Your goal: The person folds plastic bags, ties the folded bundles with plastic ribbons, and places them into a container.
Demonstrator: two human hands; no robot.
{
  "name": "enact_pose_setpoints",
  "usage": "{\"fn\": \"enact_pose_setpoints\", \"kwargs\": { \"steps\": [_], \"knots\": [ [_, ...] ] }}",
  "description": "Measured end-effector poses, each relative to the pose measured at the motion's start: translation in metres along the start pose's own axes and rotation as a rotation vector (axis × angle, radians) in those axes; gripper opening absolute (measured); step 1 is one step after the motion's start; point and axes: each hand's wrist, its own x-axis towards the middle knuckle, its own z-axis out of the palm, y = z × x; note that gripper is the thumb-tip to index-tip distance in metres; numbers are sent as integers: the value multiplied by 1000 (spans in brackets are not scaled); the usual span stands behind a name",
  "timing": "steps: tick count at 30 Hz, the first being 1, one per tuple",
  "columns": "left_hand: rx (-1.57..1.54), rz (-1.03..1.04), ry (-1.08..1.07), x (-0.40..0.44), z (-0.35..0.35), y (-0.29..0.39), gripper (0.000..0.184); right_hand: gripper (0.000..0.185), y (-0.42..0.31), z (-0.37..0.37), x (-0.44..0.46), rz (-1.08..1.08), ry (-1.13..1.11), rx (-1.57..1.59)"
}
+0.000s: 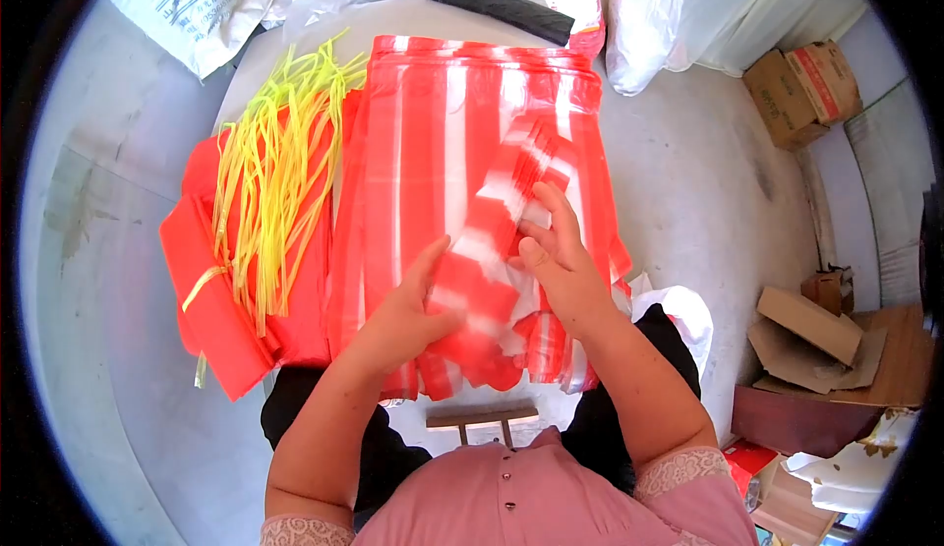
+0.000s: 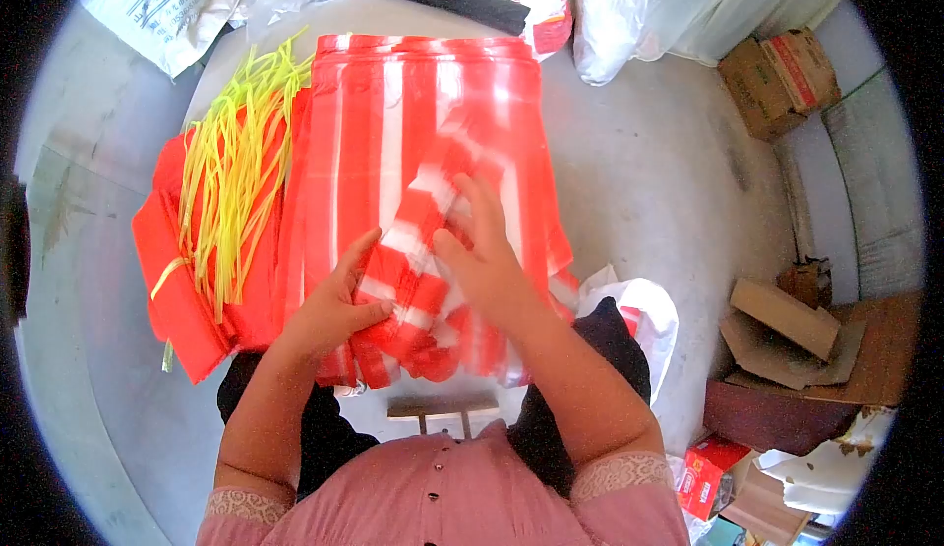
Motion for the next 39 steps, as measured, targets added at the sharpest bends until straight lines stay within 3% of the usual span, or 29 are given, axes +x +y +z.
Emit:
{"fn": "enact_pose_setpoints", "kwargs": {
  "steps": [5,8,11,17,21,24,26,29,32,33,39],
  "knots": [
    [169,34,8,-7,5,5,98,70,-15,6,-5,194,-64,63],
    [247,-7,-31,-14,15,16,94,67,-10,10,0,135,5,35],
    [247,-15,-106,-17,18,9,85,63,-16,10,12,260,92,209],
    [227,-26,-158,-19,20,2,76,57,25,-3,62,-11,134,341],
    [209,-27,-139,-20,17,3,76,59,9,-10,72,32,230,352],
    [3,-55,-115,-19,14,6,76,64,-18,-13,54,-44,297,-42],
    [-118,-73,-97,-20,12,15,76,68,5,-20,48,-177,354,-313],
    [-165,-32,-83,-19,11,15,74,77,-28,-5,16,161,229,61],
    [-120,-44,-124,-14,16,5,72,88,9,-2,10,72,116,112],
    [-100,-64,-149,-13,19,3,71,101,0,5,9,108,124,167],
    [161,-187,-323,-12,27,14,70,110,10,-5,20,27,122,-59]
  ]
}}
